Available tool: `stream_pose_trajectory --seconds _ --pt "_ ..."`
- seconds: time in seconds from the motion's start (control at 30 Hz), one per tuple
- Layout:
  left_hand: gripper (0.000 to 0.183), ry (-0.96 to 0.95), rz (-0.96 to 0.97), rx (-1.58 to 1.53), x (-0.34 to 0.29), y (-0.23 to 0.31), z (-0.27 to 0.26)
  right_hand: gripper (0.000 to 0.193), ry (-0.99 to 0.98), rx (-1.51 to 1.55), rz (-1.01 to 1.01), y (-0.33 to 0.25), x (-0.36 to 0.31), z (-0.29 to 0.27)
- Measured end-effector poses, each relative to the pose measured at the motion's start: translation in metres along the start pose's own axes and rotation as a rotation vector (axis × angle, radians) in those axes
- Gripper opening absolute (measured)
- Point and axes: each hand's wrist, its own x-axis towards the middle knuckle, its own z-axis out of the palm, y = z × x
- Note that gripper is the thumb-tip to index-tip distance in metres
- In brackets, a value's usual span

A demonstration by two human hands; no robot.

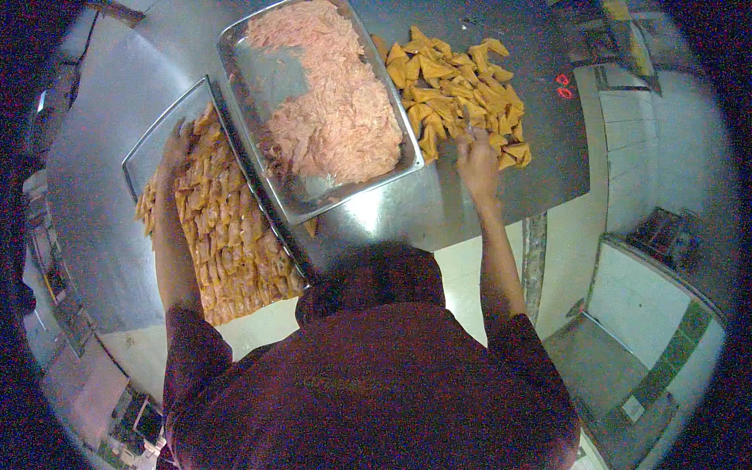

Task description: The person repeatedly picks triangular pasta shells, scoops a pink filling from a metal tray with a small spatula, places the filling into each shell, and arranges the filled shells in rows on a second tray. The process continues throughout the clip with consistent hand movements and tool use.

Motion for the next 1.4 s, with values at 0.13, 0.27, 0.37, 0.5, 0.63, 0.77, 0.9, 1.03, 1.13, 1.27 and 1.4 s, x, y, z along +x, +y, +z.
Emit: stream_pose_trajectory --seconds 0.13,0.27,0.37,0.5,0.63,0.77,0.9,1.03,1.13,1.27,1.4 --pt "0.06 0.083 -0.11 0.056 -0.033 0.045 -0.015 0.045 0.074 -0.133 -0.11 0.024 0.007 0.027" --pt "0.055 0.336 0.004 -0.164 -0.09 0.126 -0.024 0.037 0.202 -0.127 -0.199 0.031 0.014 0.036" --pt "0.047 0.478 0.119 -0.468 -0.136 0.183 -0.018 0.034 0.159 -0.035 -0.108 0.029 0.015 0.024" --pt "0.035 0.419 0.127 -0.516 -0.2 0.235 -0.007 0.033 0.088 -0.041 -0.184 0.03 0.007 0.001" --pt "0.027 0.33 0.077 -0.639 -0.236 0.281 0.009 0.039 0.048 -0.16 -0.243 0.035 0.014 0.014" --pt "0.025 0.297 0.051 -0.742 -0.263 0.309 0.009 0.041 0.014 -0.121 -0.197 0.033 0.028 0.028" --pt "0.024 0.25 0.085 -0.777 -0.284 0.314 -0.006 0.038 -0.002 0.107 -0.099 -0.002 0.016 -0.01" --pt "0.032 0.026 0.16 -0.928 -0.29 0.332 -0.013 0.029 -0.316 0.831 0.212 -0.073 -0.043 -0.051" --pt "0.038 -0.233 0.248 -1.278 -0.29 0.362 -0.011 0.023 -0.659 1.195 0.267 -0.122 -0.092 -0.065" --pt "0.041 -0.368 0.193 -1.452 -0.291 0.379 -0.016 0.028 -0.688 1.149 0.179 -0.162 -0.129 -0.065" --pt "0.039 -0.259 0.135 -1.278 -0.295 0.369 -0.021 0.028 -0.342 0.753 -0.147 -0.179 -0.141 -0.068"
